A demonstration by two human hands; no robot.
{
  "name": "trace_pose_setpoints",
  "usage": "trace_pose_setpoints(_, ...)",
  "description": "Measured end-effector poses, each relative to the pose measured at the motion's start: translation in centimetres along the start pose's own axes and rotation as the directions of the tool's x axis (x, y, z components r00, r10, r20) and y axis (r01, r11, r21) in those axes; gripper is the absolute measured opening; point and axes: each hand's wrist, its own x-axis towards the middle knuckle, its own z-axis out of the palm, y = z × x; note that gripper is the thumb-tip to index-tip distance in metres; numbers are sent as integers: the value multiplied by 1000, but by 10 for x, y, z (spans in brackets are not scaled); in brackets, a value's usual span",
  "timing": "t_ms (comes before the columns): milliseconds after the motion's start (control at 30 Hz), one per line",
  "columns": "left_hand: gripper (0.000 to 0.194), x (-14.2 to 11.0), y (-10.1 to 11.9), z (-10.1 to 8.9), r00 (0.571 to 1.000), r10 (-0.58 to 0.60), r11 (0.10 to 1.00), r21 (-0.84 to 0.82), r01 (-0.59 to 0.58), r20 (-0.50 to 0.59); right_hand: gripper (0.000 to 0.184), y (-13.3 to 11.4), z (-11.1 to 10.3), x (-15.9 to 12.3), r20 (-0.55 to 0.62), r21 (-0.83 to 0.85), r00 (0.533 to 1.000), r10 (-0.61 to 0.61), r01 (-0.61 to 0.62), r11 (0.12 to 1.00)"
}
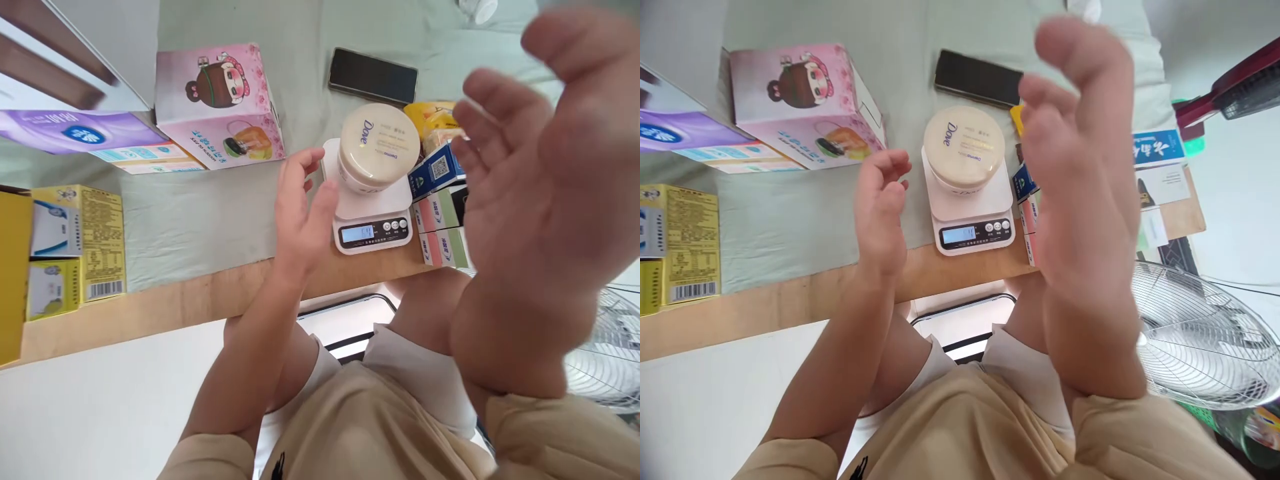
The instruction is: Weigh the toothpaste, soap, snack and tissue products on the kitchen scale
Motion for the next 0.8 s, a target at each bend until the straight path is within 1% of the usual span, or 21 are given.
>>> trace_pose_setpoints(33,62,0,1,1,1000,14,1000,11,-14,17,46,2,7,-12,-60,95,998,33,-27,995)
trace_pose_setpoints(67,61,-1,1,2,999,28,999,24,-29,35,47,3,14,-22,-95,141,993,76,-63,988)
trace_pose_setpoints(133,60,0,-1,4,996,46,997,55,-50,71,52,5,22,-31,-92,178,986,139,-121,977)
trace_pose_setpoints(167,61,1,-2,6,995,48,996,70,-54,83,53,6,24,-32,-70,175,987,144,-130,976)
trace_pose_setpoints(233,66,5,-5,9,995,32,994,105,-42,93,52,13,23,-28,-16,171,994,106,-102,980)
trace_pose_setpoints(300,73,9,-7,12,995,27,989,144,-42,101,50,26,21,-24,21,190,998,58,-61,980)
trace_pose_setpoints(400,81,16,-10,17,990,48,979,190,-72,130,47,46,22,-24,39,260,999,-1,-9,966)
trace_pose_setpoints(467,87,20,-13,21,988,59,976,199,-87,142,47,54,26,-26,67,283,997,-43,22,959)
trace_pose_setpoints(567,94,27,-17,26,987,58,976,199,-88,152,46,56,32,-30,89,267,995,-54,29,963)
trace_pose_setpoints(667,103,31,-18,32,989,31,978,202,-61,145,48,54,34,-30,80,232,996,-44,25,972)
trace_pose_setpoints(733,105,32,-18,36,993,9,977,210,-33,114,49,54,34,-28,81,218,996,-34,16,976)
trace_pose_setpoints(800,102,33,-19,41,998,19,980,199,-31,61,50,54,35,-26,85,215,996,-13,-5,977)
